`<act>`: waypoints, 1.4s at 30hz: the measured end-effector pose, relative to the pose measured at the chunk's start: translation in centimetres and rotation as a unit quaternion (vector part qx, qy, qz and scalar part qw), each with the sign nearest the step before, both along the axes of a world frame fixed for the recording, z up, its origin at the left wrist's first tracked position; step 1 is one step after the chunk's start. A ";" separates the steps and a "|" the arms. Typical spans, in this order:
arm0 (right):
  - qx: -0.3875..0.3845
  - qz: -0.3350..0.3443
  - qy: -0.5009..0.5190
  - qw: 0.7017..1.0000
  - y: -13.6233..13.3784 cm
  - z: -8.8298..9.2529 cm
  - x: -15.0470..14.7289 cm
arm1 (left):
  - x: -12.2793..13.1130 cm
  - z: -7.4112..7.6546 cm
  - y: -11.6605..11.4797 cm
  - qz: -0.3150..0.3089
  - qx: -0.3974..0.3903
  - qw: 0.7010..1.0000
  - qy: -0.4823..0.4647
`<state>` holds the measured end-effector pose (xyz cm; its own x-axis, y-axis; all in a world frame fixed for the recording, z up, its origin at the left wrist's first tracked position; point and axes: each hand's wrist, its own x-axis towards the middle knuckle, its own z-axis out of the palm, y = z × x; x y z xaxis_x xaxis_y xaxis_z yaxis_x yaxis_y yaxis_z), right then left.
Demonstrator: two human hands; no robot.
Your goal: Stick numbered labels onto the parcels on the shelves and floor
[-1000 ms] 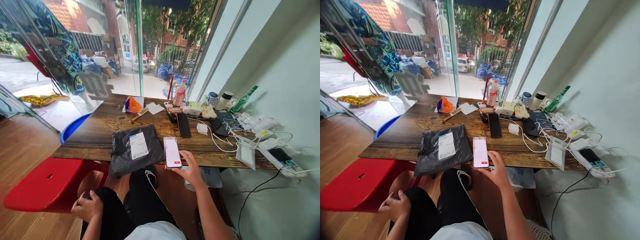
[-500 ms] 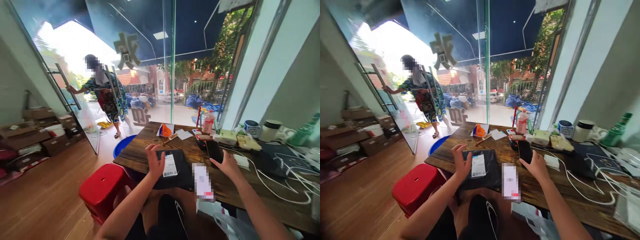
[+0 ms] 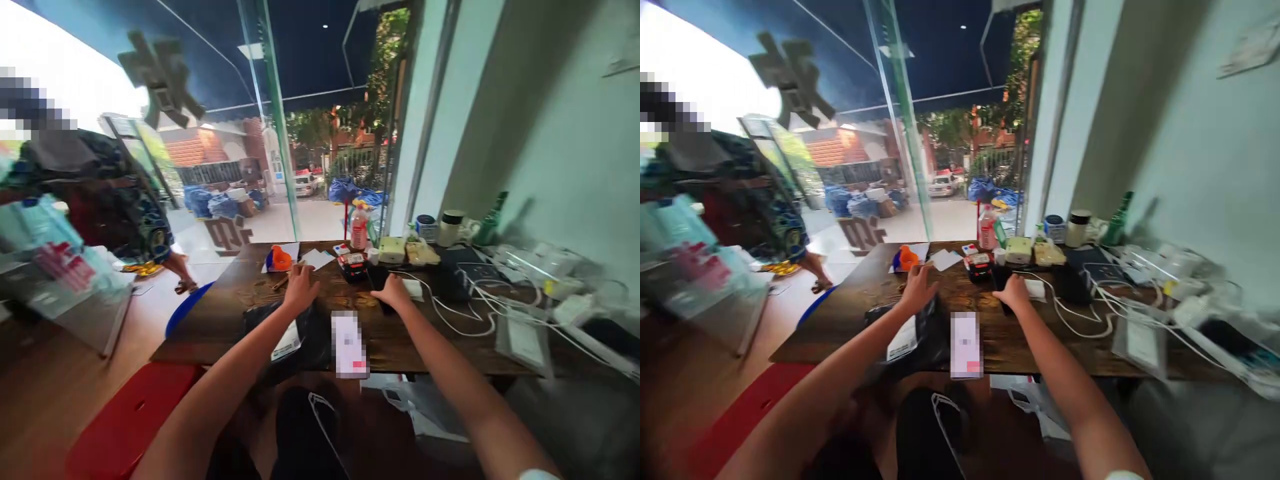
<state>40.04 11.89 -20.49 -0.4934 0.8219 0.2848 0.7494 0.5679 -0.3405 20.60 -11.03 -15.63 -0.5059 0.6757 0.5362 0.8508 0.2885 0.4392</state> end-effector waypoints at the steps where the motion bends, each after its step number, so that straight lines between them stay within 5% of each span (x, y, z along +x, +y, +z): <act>1: -0.004 -0.005 -0.001 1.000 0.9 -0.1 0.1 | -0.3 0.1 1.7 -0.013 -0.021 1.000 0.002; 6: 0.005 -0.011 0.032 0.999 4.5 1.4 -1.7 | -0.3 0.8 10.3 -0.080 -0.109 0.990 0.035; 10: 0.028 0.065 0.066 0.995 7.0 2.7 -4.4 | -0.6 1.2 16.3 -0.094 -0.136 0.985 0.047; 18: 0.047 0.112 0.077 0.990 9.3 1.7 -7.3 | -2.4 -0.4 25.3 -0.168 -0.176 0.968 0.069; 25: 0.055 0.112 0.085 0.989 9.9 0.9 -7.6 | -1.8 -1.4 27.7 -0.122 -0.182 0.971 0.099; 42: 0.040 0.103 0.085 0.990 9.8 0.6 -7.8 | -2.5 -1.3 27.8 -0.104 -0.175 0.974 0.102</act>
<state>32.21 21.70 -19.89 -0.5874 0.6808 0.4376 0.5512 0.7324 -0.3997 18.10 16.77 -16.98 -0.2454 0.9119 0.3289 0.9661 0.2019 0.1609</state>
